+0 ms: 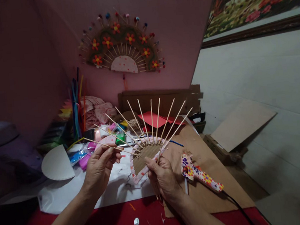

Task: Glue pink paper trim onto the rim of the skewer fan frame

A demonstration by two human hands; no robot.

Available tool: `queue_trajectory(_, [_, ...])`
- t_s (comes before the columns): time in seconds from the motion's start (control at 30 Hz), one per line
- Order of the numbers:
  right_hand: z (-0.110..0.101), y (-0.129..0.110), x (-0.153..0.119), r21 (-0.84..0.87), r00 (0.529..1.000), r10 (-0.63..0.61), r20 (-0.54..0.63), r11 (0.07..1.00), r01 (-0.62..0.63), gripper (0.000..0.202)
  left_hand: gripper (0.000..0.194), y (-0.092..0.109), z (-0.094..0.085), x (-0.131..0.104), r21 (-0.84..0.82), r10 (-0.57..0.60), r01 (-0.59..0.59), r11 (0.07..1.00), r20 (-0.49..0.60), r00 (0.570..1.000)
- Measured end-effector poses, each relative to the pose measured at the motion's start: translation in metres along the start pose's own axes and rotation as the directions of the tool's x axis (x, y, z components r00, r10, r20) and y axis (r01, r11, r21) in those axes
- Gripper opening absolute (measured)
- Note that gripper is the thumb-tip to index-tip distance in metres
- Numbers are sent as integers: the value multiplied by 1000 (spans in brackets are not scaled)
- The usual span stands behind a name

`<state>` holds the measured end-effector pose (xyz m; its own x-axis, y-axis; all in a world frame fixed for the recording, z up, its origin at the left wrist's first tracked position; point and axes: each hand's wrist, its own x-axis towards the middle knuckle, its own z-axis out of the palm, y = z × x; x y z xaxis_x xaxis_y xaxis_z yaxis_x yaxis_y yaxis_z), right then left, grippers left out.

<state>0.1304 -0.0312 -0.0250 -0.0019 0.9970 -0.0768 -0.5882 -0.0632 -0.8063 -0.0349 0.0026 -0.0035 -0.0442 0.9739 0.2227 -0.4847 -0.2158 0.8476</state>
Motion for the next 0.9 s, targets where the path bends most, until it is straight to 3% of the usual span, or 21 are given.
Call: queue_trajectory(0.9, [-6, 3, 3, -52, 1000, -4, 10, 999, 4, 29, 8, 1, 1, 0, 7, -2, 2, 1000, -10, 1000])
